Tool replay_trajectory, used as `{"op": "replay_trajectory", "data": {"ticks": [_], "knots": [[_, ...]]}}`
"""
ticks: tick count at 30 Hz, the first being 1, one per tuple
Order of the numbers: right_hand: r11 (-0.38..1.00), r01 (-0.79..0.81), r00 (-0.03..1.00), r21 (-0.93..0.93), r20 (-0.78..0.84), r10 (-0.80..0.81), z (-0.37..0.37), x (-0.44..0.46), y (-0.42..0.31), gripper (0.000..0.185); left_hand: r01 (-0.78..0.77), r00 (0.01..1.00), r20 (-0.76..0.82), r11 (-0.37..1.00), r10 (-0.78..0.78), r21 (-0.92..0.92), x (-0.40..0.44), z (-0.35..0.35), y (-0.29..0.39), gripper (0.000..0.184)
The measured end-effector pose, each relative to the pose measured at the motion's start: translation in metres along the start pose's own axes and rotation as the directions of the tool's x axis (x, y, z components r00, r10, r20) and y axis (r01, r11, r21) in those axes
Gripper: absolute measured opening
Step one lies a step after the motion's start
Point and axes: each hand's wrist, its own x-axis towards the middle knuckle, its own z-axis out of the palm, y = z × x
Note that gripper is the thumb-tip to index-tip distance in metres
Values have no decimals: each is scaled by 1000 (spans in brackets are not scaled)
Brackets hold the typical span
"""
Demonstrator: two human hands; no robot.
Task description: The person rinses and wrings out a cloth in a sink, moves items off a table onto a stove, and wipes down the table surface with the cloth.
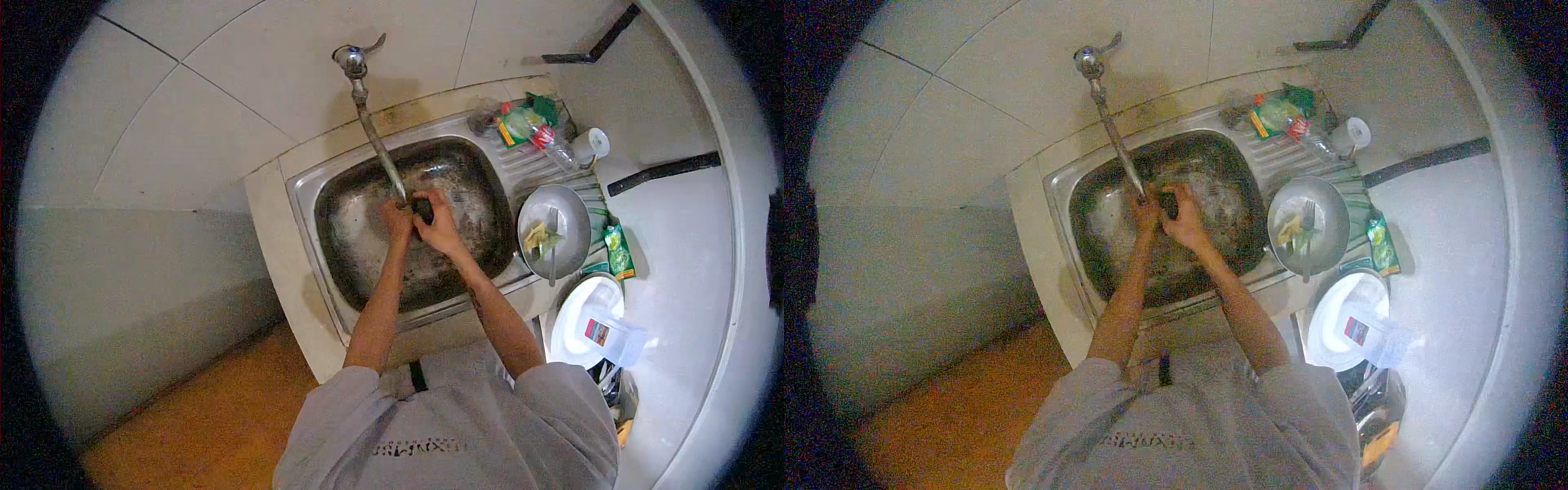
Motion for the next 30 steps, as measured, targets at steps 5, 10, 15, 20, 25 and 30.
{"op": "replay_trajectory", "data": {"ticks": [5,10,15,20,25,30], "knots": [[874,-331,940,355,207,272,16,-8,34,64,-52,998,-19,945,61,323,-14,-2,60,46],[289,-766,551,574,355,755,12,16,-45,62,70,994,57,958,-89,280,-8,-13,73,48],[42,-767,431,640,466,773,57,4,-10,49,-365,878,417,894,237,260,7,-53,60,41],[946,-312,937,86,-136,321,114,-8,74,25,-381,884,413,850,219,365,-19,-65,119,38],[928,-366,918,-70,-191,348,100,8,44,32,4,954,298,999,-20,54,-35,-57,106,47],[725,-686,727,67,24,686,54,29,-1,61,247,910,370,962,-188,-118,-35,-38,90,46]]}}
